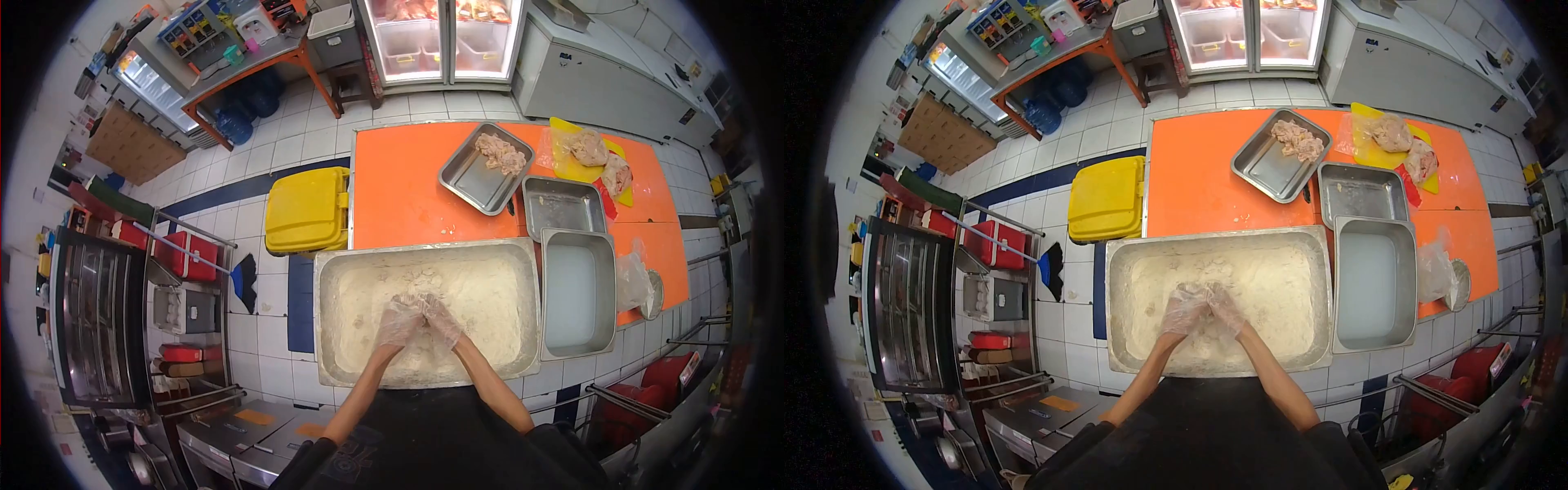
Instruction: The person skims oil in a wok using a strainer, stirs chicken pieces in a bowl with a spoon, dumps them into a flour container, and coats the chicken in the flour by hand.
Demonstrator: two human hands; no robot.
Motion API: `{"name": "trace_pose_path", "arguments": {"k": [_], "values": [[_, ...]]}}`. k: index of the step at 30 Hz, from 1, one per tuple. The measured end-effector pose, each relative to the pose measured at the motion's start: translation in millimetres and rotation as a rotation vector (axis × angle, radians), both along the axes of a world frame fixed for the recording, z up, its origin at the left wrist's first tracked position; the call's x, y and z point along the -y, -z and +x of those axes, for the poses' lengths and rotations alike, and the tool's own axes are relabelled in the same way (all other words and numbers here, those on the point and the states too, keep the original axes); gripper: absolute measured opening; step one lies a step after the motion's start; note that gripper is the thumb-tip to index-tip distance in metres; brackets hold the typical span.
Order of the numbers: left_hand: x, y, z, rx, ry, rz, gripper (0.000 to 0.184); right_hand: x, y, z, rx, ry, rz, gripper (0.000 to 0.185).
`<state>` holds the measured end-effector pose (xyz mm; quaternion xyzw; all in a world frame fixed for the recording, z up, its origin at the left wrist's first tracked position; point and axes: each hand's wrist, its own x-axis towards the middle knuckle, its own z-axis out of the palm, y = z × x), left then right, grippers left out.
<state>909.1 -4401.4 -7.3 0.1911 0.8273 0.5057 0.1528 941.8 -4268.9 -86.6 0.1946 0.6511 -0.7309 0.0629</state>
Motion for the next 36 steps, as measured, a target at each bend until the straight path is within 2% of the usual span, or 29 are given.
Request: {"name": "trace_pose_path", "arguments": {"k": [1,2,4,5,6,7,8,9,11,12,14,15,16,18,20,21,23,25,27,29,30,31,32,33,35,36], "values": [[-10,-6,0,0.030,-0.130,-0.042,0.018,-5,-17,-4,-0.010,-0.150,-0.095,0.043],[-14,-8,-1,0.061,-0.260,-0.082,0.021,-8,-33,-7,-0.009,-0.158,-0.095,0.043],[3,50,-3,-0.013,-0.220,-0.016,0.025,-18,-59,-12,-0.089,-0.296,0.113,0.045],[10,54,-6,-0.049,-0.196,0.016,0.027,-20,-62,-12,-0.090,-0.300,0.115,0.045],[14,43,-10,-0.085,-0.171,0.048,0.030,-23,-64,-12,-0.143,-0.314,0.355,0.044],[20,31,-15,0.154,-0.145,0.057,0.035,-26,-65,-10,-0.194,-0.324,0.595,0.044],[19,6,-18,0.394,-0.117,0.067,0.041,-30,-57,-9,-0.193,-0.326,0.597,0.044],[14,-15,-18,0.395,-0.117,0.069,0.041,-34,-41,-9,-0.213,-0.346,0.558,0.048],[2,-40,-13,0.314,-0.042,-0.103,0.023,-36,-15,-13,-0.229,-0.369,0.523,0.051],[-4,-37,-6,0.316,-0.044,-0.100,0.023,-34,-8,-16,-0.210,-0.354,0.458,0.054],[-12,-27,9,0.267,-0.228,0.209,0.028,-31,-7,-14,-0.189,-0.337,0.393,0.056],[-10,-12,7,0.268,-0.227,0.210,0.028,-27,-17,-11,-0.180,-0.274,0.418,0.057],[-7,6,-1,0.087,-0.149,0.012,0.030,-23,-27,-12,-0.173,-0.211,0.443,0.058],[-8,-3,-4,-0.084,-0.063,-0.181,0.032,-18,-28,-14,-0.160,-0.130,0.542,0.054],[-10,-18,1,0.311,-0.106,-0.076,0.039,-19,-34,-15,-0.147,-0.059,0.643,0.051],[-9,-13,4,0.311,-0.114,-0.074,0.039,-19,-43,-18,-0.048,-0.089,0.702,0.049],[-6,-2,11,0.117,-0.012,-0.322,0.037,-16,-57,-19,0.046,-0.117,0.755,0.047],[-3,-18,16,0.144,-0.059,-0.276,0.036,-29,-63,-21,0.040,-0.022,0.789,0.041],[8,-12,16,0.169,-0.097,-0.230,0.035,-48,-25,-22,0.051,0.045,0.846,0.038],[26,24,10,-0.393,0.195,-0.558,0.034,-61,-16,-24,0.078,0.109,0.895,0.034],[31,21,7,-0.394,0.196,-0.558,0.034,-65,-23,-22,-0.002,-0.187,1.018,0.031],[35,18,6,-0.204,0.230,-0.616,0.032,-68,-29,-19,-0.080,-0.492,1.125,0.029],[35,13,5,-0.011,0.261,-0.668,0.032,-70,-14,-10,-0.077,-0.497,1.125,0.029],[28,3,-3,-0.012,0.258,-0.664,0.032,-71,17,0,-0.121,-0.511,1.018,0.031],[9,-19,-29,0.241,0.040,-0.276,0.033,-75,50,-3,-0.161,-0.527,0.911,0.034],[6,-15,-45,0.237,-0.010,-0.365,0.034,-76,56,-12,-0.230,-0.482,1.195,0.036]]}}
